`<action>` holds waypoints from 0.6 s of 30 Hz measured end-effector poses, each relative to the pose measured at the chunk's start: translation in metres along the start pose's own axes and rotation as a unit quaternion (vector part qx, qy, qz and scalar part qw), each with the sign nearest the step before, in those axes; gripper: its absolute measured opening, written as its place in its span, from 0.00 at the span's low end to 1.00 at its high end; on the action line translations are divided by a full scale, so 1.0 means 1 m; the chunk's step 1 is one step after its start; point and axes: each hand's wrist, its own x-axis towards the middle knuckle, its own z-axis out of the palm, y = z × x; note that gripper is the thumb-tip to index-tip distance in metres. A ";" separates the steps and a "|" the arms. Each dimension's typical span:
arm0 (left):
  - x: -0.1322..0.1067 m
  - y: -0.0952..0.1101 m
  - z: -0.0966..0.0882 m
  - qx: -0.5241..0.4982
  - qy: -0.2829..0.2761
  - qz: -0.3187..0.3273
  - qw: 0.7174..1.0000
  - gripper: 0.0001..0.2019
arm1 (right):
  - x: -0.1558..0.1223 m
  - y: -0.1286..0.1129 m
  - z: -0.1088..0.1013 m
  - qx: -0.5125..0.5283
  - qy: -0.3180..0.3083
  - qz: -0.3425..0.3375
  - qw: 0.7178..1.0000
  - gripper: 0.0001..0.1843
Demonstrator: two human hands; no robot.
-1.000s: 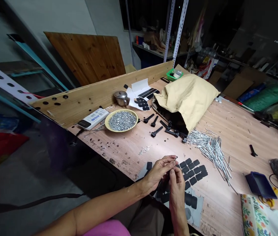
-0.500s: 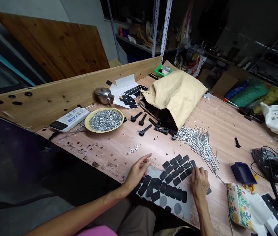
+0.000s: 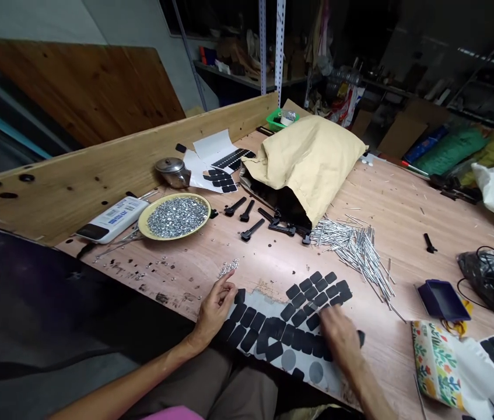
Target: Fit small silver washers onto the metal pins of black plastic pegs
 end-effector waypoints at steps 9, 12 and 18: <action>0.000 -0.001 0.001 0.013 -0.004 -0.011 1.000 0.21 | -0.002 -0.020 0.006 -0.051 0.012 -0.042 0.998 0.17; 0.001 0.002 0.001 0.013 -0.013 -0.020 1.000 0.21 | -0.005 -0.030 0.013 -0.038 0.021 -0.026 0.999 0.17; 0.001 0.005 0.000 -0.003 -0.021 -0.026 0.999 0.21 | 0.000 -0.028 0.008 -0.005 -0.046 0.066 0.997 0.21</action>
